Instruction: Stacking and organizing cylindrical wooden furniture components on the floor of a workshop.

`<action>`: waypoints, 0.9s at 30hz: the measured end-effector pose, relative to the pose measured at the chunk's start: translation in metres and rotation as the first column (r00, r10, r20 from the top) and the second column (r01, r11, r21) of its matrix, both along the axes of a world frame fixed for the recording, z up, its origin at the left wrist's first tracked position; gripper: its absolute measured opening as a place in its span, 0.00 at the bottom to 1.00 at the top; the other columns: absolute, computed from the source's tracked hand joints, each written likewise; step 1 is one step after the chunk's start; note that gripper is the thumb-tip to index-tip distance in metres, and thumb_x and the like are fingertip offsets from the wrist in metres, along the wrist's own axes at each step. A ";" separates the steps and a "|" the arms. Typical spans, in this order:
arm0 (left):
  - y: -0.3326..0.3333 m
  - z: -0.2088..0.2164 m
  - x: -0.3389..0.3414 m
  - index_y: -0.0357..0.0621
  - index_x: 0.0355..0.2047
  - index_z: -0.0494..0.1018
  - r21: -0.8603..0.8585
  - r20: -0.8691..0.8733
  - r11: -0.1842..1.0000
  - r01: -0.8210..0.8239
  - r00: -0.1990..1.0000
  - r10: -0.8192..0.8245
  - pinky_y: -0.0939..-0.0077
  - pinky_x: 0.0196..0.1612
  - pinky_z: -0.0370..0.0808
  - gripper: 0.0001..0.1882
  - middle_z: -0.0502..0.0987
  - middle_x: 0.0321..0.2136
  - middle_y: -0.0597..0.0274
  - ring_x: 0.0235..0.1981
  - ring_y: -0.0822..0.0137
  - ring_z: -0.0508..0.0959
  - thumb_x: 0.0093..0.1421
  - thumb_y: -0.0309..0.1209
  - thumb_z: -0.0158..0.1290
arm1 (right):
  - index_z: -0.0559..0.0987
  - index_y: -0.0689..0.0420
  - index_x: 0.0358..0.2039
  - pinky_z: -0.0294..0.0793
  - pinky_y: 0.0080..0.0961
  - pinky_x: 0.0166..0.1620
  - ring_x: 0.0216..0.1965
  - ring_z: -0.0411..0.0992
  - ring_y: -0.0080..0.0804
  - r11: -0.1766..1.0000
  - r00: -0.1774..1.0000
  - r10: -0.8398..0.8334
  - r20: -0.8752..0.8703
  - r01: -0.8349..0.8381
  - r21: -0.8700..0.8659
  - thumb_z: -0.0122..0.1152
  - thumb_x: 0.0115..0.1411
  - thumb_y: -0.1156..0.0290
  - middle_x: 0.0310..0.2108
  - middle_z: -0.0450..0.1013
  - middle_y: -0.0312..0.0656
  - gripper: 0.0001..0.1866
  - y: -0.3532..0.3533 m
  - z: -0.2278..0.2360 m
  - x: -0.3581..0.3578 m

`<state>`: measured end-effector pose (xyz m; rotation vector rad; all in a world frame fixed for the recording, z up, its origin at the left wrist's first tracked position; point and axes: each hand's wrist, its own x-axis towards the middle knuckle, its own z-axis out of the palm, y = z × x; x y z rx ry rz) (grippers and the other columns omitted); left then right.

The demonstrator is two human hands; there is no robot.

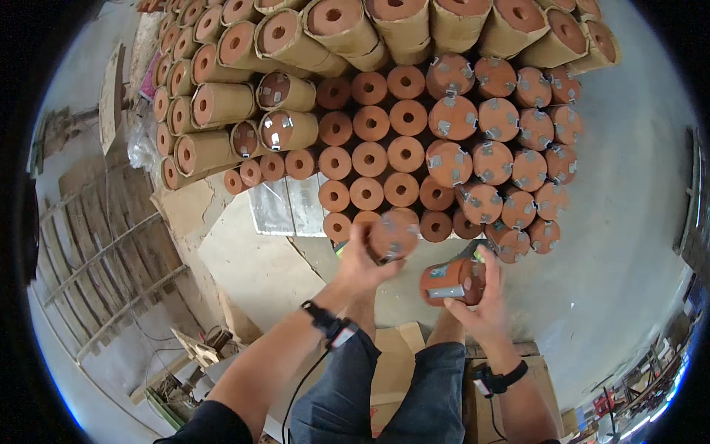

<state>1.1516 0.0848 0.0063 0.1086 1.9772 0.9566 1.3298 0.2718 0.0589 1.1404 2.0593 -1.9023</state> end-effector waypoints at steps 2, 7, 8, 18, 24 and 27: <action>-0.019 0.019 -0.017 0.36 0.54 0.64 -0.079 0.006 0.996 -0.052 0.999 0.053 0.59 0.52 0.74 0.42 0.70 0.53 0.39 0.52 0.47 0.74 0.43 0.41 0.70 | 0.52 0.50 0.69 0.69 0.37 0.54 0.52 0.65 0.39 0.937 0.980 -0.185 0.074 0.199 -0.286 0.70 0.52 0.64 0.54 0.63 0.45 0.48 -0.018 -0.014 -0.007; -0.088 0.015 -0.060 0.35 0.51 0.68 -0.496 -0.207 0.863 -0.097 0.978 -0.010 0.60 0.47 0.76 0.41 0.72 0.46 0.40 0.46 0.47 0.76 0.43 0.48 0.69 | 0.53 0.51 0.66 0.70 0.37 0.56 0.57 0.67 0.36 0.445 0.841 -0.356 0.407 0.535 -0.718 0.65 0.59 0.61 0.55 0.66 0.41 0.40 -0.071 -0.053 -0.045; -0.104 0.008 -0.070 0.35 0.51 0.69 -0.578 -0.252 0.812 -0.085 0.964 -0.078 0.60 0.47 0.76 0.41 0.72 0.44 0.40 0.45 0.47 0.76 0.43 0.50 0.68 | 0.53 0.51 0.66 0.70 0.37 0.56 0.57 0.67 0.36 0.444 0.845 -0.352 0.403 0.530 -0.723 0.65 0.59 0.61 0.55 0.66 0.41 0.40 -0.081 -0.058 -0.054; -0.114 -0.113 -0.150 0.34 0.58 0.65 -0.539 -0.209 0.842 0.020 0.965 -0.157 0.65 0.54 0.73 0.45 0.72 0.50 0.37 0.54 0.47 0.73 0.48 0.51 0.66 | 0.66 0.53 0.61 0.70 0.43 0.59 0.56 0.70 0.39 0.045 0.796 -0.229 0.561 0.584 -0.810 0.57 0.66 0.56 0.57 0.69 0.44 0.27 -0.155 -0.071 -0.132; -0.119 -0.089 -0.111 0.32 0.67 0.50 -0.057 -0.113 0.859 -0.509 0.858 0.502 0.63 0.59 0.68 0.52 0.66 0.58 0.35 0.60 0.52 0.69 0.54 0.50 0.64 | 0.67 0.51 0.61 0.72 0.41 0.55 0.54 0.71 0.36 0.113 0.791 -0.245 0.561 0.598 -0.793 0.55 0.67 0.51 0.56 0.70 0.41 0.27 -0.165 -0.093 -0.147; -0.117 -0.025 -0.084 0.37 0.68 0.47 0.108 0.518 0.880 -0.464 0.781 0.348 0.69 0.59 0.69 0.48 0.65 0.59 0.49 0.60 0.62 0.68 0.59 0.45 0.63 | 0.68 0.51 0.59 0.74 0.38 0.54 0.52 0.73 0.34 0.132 0.842 -0.278 0.462 0.510 -0.850 0.50 0.67 0.42 0.53 0.72 0.40 0.30 -0.170 -0.099 -0.156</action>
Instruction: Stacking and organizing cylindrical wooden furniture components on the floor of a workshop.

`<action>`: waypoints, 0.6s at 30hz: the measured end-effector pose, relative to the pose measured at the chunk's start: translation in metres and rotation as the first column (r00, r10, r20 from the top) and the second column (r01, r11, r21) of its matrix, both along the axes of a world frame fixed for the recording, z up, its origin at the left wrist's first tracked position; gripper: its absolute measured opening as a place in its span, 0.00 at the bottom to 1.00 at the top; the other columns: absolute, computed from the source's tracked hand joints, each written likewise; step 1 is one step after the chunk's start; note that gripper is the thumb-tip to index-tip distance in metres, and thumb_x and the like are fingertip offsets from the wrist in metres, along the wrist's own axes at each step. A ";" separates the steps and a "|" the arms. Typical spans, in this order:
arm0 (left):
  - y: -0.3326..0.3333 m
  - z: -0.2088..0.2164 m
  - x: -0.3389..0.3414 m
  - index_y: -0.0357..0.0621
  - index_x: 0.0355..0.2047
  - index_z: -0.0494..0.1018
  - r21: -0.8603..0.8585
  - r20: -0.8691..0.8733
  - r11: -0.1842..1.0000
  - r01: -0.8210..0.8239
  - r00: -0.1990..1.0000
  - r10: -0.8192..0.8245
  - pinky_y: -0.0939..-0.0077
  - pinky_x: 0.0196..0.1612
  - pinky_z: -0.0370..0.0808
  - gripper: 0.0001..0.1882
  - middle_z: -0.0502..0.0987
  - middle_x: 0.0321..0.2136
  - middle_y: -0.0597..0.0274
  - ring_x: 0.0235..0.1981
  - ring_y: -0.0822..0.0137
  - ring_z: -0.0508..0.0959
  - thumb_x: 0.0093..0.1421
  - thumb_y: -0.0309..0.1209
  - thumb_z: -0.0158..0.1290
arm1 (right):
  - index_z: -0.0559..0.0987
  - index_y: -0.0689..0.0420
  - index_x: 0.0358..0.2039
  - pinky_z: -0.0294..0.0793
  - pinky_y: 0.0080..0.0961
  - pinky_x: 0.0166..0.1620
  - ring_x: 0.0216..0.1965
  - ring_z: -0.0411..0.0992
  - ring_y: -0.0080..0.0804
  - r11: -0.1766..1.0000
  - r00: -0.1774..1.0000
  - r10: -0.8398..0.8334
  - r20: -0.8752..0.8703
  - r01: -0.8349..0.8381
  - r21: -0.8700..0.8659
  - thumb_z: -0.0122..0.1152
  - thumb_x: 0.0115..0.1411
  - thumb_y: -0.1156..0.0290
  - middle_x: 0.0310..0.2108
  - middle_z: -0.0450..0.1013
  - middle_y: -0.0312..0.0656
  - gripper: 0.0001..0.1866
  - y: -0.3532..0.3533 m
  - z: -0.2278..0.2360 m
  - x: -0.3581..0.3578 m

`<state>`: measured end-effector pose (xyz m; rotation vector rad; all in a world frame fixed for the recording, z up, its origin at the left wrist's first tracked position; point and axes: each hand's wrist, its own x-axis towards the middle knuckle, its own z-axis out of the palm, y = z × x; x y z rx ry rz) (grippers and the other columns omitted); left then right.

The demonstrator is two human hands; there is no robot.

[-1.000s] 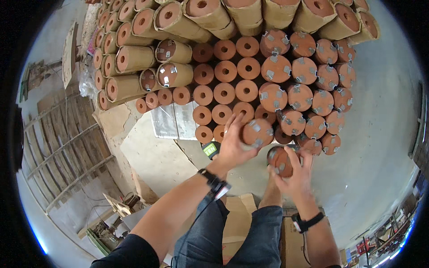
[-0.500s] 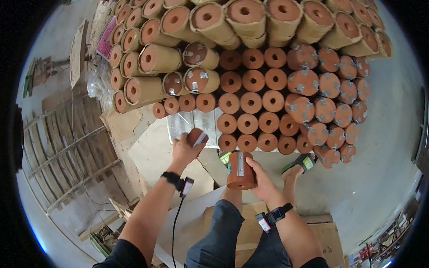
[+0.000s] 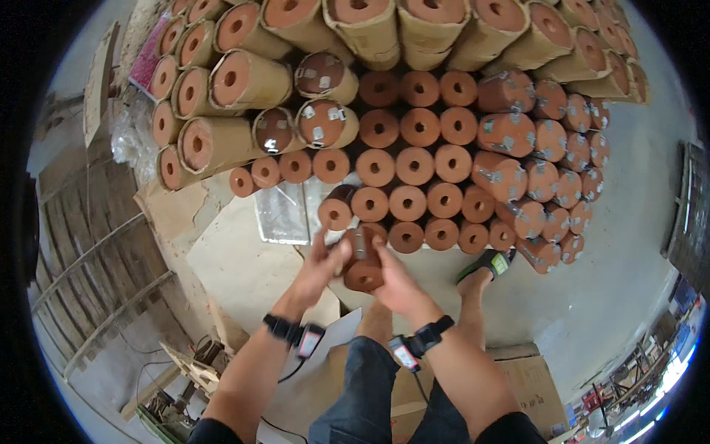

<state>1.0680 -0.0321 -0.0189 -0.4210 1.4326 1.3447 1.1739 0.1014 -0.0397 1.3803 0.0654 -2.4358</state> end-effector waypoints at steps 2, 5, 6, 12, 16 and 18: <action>-0.012 0.021 0.021 0.44 0.70 0.45 0.106 -0.107 0.994 0.030 0.994 -0.019 0.69 0.55 0.74 0.48 0.66 0.59 0.53 0.56 0.62 0.73 0.57 0.32 0.64 | 0.69 0.55 0.58 0.73 0.38 0.54 0.54 0.72 0.34 0.923 0.936 0.348 0.049 -0.352 0.155 0.41 0.66 0.34 0.53 0.73 0.42 0.37 -0.009 0.015 -0.015; -0.034 0.028 0.021 0.42 0.69 0.47 -0.001 -0.134 0.998 -0.067 0.989 0.066 0.68 0.56 0.75 0.49 0.70 0.56 0.53 0.55 0.62 0.74 0.53 0.17 0.63 | 0.73 0.60 0.55 0.70 0.44 0.53 0.50 0.73 0.40 0.516 0.705 0.683 0.190 -0.649 0.559 0.34 0.65 0.31 0.50 0.74 0.47 0.42 -0.017 0.026 -0.018; -0.042 0.022 0.021 0.41 0.69 0.49 -0.007 -0.191 0.996 -0.092 0.978 0.089 0.68 0.54 0.77 0.44 0.71 0.54 0.53 0.53 0.60 0.75 0.56 0.18 0.60 | 0.74 0.60 0.53 0.68 0.47 0.52 0.50 0.70 0.49 0.150 0.412 0.872 0.265 -0.739 0.656 0.42 0.66 0.38 0.47 0.73 0.52 0.35 0.004 0.029 -0.019; -0.117 -0.030 0.007 0.42 0.68 0.51 -0.157 -0.061 0.928 -0.337 0.941 0.332 0.59 0.54 0.77 0.34 0.69 0.56 0.53 0.54 0.57 0.74 0.64 0.23 0.53 | 0.68 0.46 0.62 0.54 0.55 0.59 0.63 0.55 0.51 -0.982 0.412 0.038 0.910 -0.155 0.111 0.72 0.46 0.55 0.62 0.60 0.47 0.41 0.173 0.053 -0.019; -0.117 -0.086 -0.026 0.44 0.70 0.46 -0.088 0.017 0.911 -0.402 0.914 0.405 0.56 0.52 0.78 0.36 0.66 0.58 0.53 0.53 0.55 0.73 0.66 0.27 0.52 | 0.67 0.49 0.62 0.52 0.52 0.62 0.62 0.56 0.48 -0.994 0.302 0.054 0.952 -0.071 0.079 0.77 0.41 0.61 0.60 0.59 0.46 0.46 0.215 0.042 -0.012; -0.109 -0.103 -0.048 0.46 0.70 0.45 -0.029 0.032 0.924 -0.380 0.924 0.381 0.54 0.52 0.78 0.38 0.66 0.57 0.53 0.53 0.55 0.74 0.66 0.28 0.54 | 0.67 0.54 0.60 0.53 0.48 0.63 0.60 0.56 0.48 -0.987 0.340 0.146 0.929 -0.009 0.159 0.77 0.41 0.63 0.57 0.61 0.47 0.45 0.210 0.040 -0.017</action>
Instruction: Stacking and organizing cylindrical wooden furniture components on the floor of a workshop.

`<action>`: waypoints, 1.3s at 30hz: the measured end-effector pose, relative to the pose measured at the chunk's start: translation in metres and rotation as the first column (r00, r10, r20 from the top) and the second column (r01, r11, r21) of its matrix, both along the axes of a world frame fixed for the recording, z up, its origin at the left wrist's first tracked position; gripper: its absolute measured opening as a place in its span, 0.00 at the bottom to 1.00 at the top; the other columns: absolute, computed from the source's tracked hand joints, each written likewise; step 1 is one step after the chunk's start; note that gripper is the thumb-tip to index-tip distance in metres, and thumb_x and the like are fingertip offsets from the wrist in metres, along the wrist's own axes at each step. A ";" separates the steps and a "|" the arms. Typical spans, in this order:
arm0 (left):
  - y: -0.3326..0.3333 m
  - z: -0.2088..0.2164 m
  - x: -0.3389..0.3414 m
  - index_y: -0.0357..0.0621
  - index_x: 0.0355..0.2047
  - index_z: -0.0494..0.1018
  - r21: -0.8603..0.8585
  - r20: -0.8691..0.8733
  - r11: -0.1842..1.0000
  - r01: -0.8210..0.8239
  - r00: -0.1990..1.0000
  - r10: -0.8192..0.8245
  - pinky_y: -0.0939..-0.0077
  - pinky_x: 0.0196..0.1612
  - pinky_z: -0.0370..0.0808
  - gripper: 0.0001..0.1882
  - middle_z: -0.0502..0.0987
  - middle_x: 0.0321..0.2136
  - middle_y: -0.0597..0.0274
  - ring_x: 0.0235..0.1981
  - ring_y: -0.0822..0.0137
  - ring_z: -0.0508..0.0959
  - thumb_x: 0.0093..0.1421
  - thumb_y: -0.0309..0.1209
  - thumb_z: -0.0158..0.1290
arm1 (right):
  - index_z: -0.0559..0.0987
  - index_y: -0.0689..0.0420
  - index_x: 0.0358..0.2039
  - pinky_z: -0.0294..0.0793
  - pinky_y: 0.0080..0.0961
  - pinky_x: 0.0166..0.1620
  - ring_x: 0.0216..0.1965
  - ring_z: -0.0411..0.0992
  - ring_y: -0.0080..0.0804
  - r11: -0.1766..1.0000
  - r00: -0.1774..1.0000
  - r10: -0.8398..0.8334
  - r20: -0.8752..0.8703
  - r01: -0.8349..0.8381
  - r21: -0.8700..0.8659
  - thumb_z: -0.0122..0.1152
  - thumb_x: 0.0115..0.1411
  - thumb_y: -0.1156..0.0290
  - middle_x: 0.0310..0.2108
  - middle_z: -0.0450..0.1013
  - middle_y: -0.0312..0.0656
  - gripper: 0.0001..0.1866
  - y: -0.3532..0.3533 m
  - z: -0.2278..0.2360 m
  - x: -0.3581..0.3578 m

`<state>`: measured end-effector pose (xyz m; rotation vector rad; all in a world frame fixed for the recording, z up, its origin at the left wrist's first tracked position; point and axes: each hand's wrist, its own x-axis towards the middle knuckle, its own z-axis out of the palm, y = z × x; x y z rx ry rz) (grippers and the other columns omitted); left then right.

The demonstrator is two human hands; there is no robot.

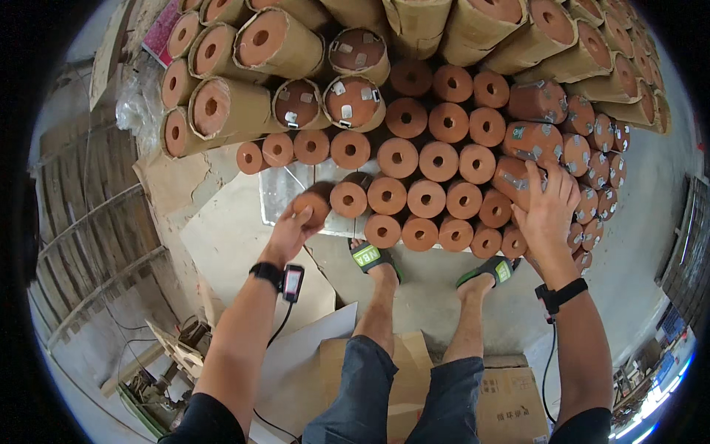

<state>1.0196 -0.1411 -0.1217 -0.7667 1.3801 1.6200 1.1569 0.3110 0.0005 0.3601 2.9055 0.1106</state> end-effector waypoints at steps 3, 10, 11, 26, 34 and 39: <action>0.019 -0.001 -0.003 0.48 0.71 0.38 0.018 -0.032 0.998 -0.062 0.998 0.063 0.53 0.53 0.77 0.44 0.65 0.59 0.51 0.54 0.53 0.73 0.65 0.31 0.55 | 0.67 0.56 0.60 0.57 0.45 0.61 0.58 0.59 0.47 0.978 0.985 -0.150 -0.086 0.135 -0.160 0.76 0.42 0.66 0.54 0.62 0.46 0.43 -0.014 0.008 -0.001; 0.037 0.069 0.047 0.58 0.72 0.29 0.038 0.231 0.990 0.137 0.963 -0.142 0.44 0.58 0.67 0.51 0.45 0.69 0.45 0.63 0.46 0.61 0.64 0.62 0.47 | 0.60 0.57 0.62 0.74 0.28 0.51 0.52 0.68 0.33 -0.282 0.724 -0.522 0.450 0.352 -0.893 0.70 0.56 0.67 0.51 0.66 0.44 0.38 -0.113 0.008 0.041; 0.054 0.100 0.054 0.58 0.72 0.31 0.218 0.294 0.964 0.152 0.932 -0.213 0.41 0.60 0.66 0.51 0.45 0.70 0.45 0.65 0.44 0.58 0.62 0.63 0.47 | 0.62 0.58 0.61 0.72 0.28 0.53 0.52 0.68 0.32 -0.481 0.630 -0.426 0.650 0.450 -0.752 0.70 0.57 0.64 0.51 0.67 0.43 0.36 -0.132 0.016 0.036; 0.019 0.011 0.042 0.40 0.61 0.54 -0.505 -0.057 0.854 0.125 0.982 -0.178 0.64 0.40 0.79 0.43 0.69 0.50 0.54 0.48 0.60 0.73 0.52 0.37 0.68 | 0.61 0.44 0.65 0.62 0.51 0.51 0.54 0.61 0.49 0.880 0.878 -0.473 0.067 0.468 0.083 0.76 0.44 0.52 0.53 0.64 0.46 0.49 -0.015 0.008 0.061; 0.022 0.029 0.053 0.42 0.68 0.47 -0.588 -0.071 0.809 0.010 0.995 -0.064 0.60 0.51 0.76 0.49 0.64 0.57 0.49 0.53 0.57 0.71 0.55 0.39 0.66 | 0.64 0.49 0.60 0.61 0.48 0.53 0.56 0.61 0.47 0.890 0.893 -0.449 -0.041 0.451 0.065 0.77 0.44 0.57 0.53 0.66 0.43 0.44 -0.005 -0.008 0.087; 0.063 0.133 0.096 0.49 0.71 0.41 0.040 0.192 0.970 0.239 0.951 -0.242 0.55 0.52 0.76 0.44 0.60 0.63 0.51 0.58 0.58 0.68 0.65 0.51 0.52 | 0.68 0.55 0.54 0.69 0.32 0.51 0.49 0.68 0.33 0.265 0.793 -0.585 0.170 0.385 -0.884 0.78 0.46 0.59 0.48 0.67 0.41 0.38 -0.073 0.030 0.084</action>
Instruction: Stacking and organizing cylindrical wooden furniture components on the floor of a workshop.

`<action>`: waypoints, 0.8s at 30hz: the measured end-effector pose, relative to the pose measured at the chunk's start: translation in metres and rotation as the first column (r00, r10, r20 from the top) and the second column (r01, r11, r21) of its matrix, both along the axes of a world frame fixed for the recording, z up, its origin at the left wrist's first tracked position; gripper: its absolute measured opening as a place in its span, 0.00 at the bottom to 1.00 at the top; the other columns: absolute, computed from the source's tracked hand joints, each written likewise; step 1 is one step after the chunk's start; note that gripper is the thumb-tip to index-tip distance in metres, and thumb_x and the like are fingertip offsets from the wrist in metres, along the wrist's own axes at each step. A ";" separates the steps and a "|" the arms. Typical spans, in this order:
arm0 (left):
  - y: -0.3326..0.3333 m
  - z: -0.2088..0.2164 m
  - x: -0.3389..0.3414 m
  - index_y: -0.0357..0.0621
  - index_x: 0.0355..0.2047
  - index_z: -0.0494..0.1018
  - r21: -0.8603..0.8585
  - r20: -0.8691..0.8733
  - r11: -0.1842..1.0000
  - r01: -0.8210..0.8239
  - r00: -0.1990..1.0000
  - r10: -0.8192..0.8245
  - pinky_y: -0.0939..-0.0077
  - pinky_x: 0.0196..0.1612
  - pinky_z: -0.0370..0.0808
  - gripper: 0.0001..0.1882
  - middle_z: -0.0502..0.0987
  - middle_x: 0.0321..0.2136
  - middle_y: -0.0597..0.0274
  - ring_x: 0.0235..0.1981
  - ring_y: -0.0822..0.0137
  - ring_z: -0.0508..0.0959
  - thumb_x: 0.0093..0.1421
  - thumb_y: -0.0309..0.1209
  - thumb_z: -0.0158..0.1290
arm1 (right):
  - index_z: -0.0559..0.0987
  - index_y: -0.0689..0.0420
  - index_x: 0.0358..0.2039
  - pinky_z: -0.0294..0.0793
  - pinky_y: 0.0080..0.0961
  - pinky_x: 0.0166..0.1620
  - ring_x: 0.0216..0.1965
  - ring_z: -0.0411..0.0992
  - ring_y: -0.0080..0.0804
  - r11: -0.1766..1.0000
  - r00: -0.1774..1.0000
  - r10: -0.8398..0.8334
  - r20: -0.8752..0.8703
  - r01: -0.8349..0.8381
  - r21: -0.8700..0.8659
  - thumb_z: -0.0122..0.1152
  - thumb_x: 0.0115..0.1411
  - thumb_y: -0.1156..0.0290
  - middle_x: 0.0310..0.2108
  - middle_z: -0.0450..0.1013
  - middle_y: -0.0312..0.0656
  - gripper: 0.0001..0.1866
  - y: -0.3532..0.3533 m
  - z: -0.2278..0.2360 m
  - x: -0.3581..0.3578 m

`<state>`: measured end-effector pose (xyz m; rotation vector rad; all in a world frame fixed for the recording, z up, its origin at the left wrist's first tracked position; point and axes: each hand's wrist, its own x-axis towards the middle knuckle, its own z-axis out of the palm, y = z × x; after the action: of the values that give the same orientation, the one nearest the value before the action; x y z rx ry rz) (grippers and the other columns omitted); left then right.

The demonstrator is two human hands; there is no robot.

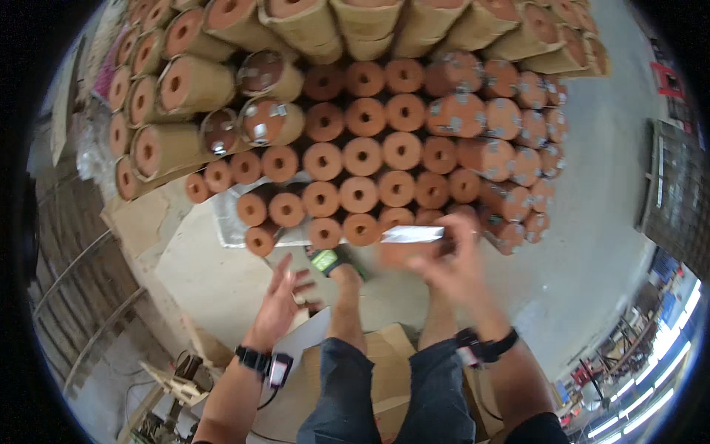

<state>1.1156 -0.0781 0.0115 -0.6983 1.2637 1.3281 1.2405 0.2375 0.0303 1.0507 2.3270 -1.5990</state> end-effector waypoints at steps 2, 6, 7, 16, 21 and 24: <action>0.018 0.017 0.012 0.50 0.71 0.44 0.401 0.228 0.901 -0.166 0.971 0.078 0.53 0.53 0.76 0.42 0.62 0.62 0.52 0.62 0.57 0.66 0.66 0.53 0.49 | 0.68 0.55 0.55 0.68 0.36 0.54 0.52 0.68 0.36 0.915 0.992 0.115 0.050 -0.086 -0.394 0.77 0.48 0.55 0.49 0.67 0.42 0.38 -0.042 0.016 -0.017; 0.016 0.028 0.004 0.45 0.64 0.58 0.229 0.178 0.959 -0.165 0.976 0.125 0.58 0.48 0.80 0.32 0.69 0.56 0.56 0.55 0.61 0.74 0.65 0.45 0.53 | 0.69 0.55 0.56 0.62 0.57 0.58 0.56 0.64 0.51 0.831 0.857 0.503 0.113 -0.516 0.209 0.69 0.52 0.44 0.53 0.66 0.50 0.38 -0.049 0.001 -0.023; -0.006 0.017 0.008 0.42 0.58 0.61 0.085 0.065 0.990 -0.115 0.992 0.110 0.55 0.48 0.79 0.26 0.68 0.58 0.53 0.55 0.56 0.74 0.66 0.42 0.51 | 0.69 0.54 0.59 0.54 0.64 0.58 0.59 0.58 0.59 0.819 0.917 0.369 0.154 -0.399 0.413 0.63 0.52 0.38 0.58 0.64 0.54 0.42 -0.030 -0.010 -0.031; -0.015 -0.103 -0.004 0.45 0.57 0.59 -0.253 -0.189 0.913 -0.321 0.942 0.279 0.60 0.47 0.79 0.30 0.71 0.50 0.59 0.49 0.65 0.76 0.61 0.38 0.61 | 0.61 0.44 0.64 0.52 0.54 0.61 0.62 0.57 0.46 0.402 0.875 0.034 0.483 -0.455 0.795 0.75 0.46 0.56 0.54 0.67 0.45 0.47 0.130 -0.049 -0.036; 0.005 -0.120 0.007 0.44 0.58 0.59 -0.089 -0.225 0.844 -0.529 0.836 0.500 0.62 0.53 0.75 0.29 0.70 0.54 0.59 0.52 0.65 0.73 0.62 0.37 0.60 | 0.68 0.50 0.59 0.57 0.45 0.61 0.60 0.60 0.43 0.575 0.941 0.084 0.328 -0.314 0.756 0.74 0.49 0.64 0.53 0.67 0.45 0.37 0.101 -0.025 -0.042; -0.001 -0.104 0.004 0.39 0.67 0.45 -0.412 -0.165 0.870 -0.270 0.961 0.220 0.59 0.57 0.71 0.45 0.65 0.58 0.54 0.59 0.60 0.66 0.61 0.43 0.60 | 0.70 0.56 0.56 0.70 0.27 0.52 0.53 0.66 0.30 0.996 0.995 -0.083 -0.054 0.083 0.007 0.67 0.54 0.72 0.51 0.67 0.39 0.28 0.058 -0.016 -0.034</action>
<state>1.1196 -0.0792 -0.0923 -1.1404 1.6292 1.3140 1.2069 0.2955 0.0148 1.1348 2.3561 -1.6671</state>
